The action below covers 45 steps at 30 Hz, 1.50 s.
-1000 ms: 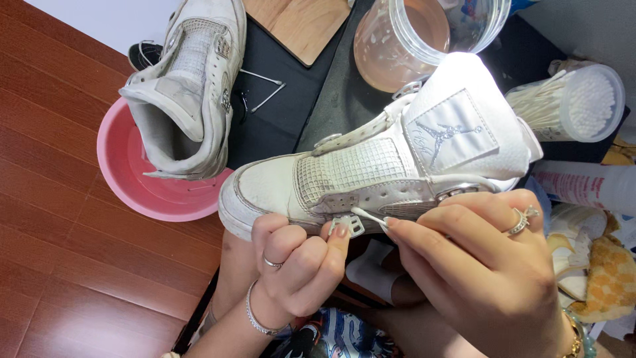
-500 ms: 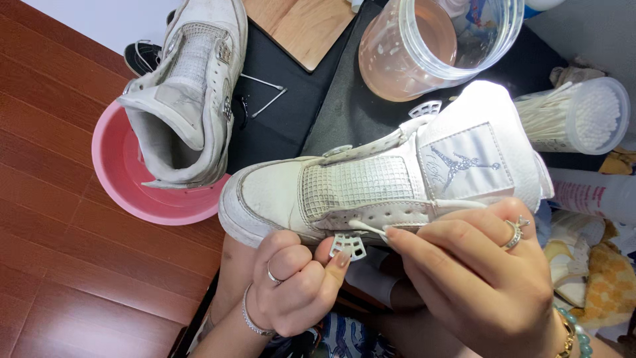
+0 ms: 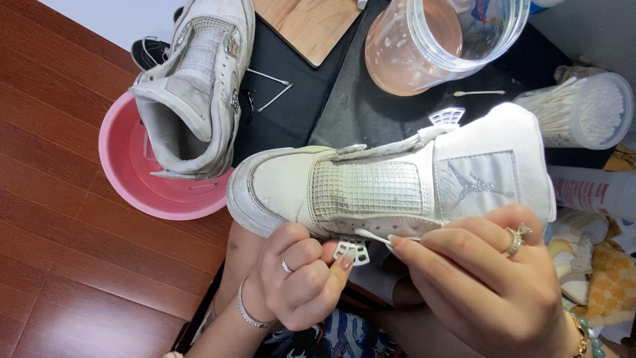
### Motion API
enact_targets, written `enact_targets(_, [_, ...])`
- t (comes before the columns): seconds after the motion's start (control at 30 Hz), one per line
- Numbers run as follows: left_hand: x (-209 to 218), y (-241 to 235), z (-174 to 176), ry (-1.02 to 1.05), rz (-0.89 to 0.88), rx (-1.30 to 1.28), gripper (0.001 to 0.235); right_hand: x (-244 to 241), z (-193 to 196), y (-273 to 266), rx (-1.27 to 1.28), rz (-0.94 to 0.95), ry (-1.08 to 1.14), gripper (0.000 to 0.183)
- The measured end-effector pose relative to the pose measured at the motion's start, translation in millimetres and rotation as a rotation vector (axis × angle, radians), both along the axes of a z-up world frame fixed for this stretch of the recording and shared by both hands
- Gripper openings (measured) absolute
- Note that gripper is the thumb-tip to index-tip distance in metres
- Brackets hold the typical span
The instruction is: The person cleans a white high-top sneaker using a cotton swab and a toothbrush. They dip the cotton swab into a liquid solution to clean the shoe's mesh and seams, then switch to a toothbrush to scrub the upper surface and toe box.
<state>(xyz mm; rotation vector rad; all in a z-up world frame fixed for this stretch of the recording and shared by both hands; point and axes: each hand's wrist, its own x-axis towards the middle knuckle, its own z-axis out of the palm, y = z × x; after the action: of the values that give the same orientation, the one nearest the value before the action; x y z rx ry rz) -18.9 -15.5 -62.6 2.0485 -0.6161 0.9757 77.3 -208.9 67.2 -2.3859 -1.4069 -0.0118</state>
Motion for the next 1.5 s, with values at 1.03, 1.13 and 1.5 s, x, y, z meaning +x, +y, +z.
enact_targets(1.03, [19.4,-3.8,8.7,-0.057,-0.285,0.109,0.026,-45.5,-24.4,-43.1,0.442,-0.293,0.308,0.023])
enact_targets(1.13, [26.1,5.9,11.1,-0.023,-0.29,0.13,0.022,-40.8,-29.7,-38.5,0.448,-0.218,0.271,0.024])
enact_targets(1.5, [8.6,-2.6,-3.9,-0.171,-0.123,0.221,0.021,-37.1,-38.2,-49.5,0.378,-0.12,0.39,0.024])
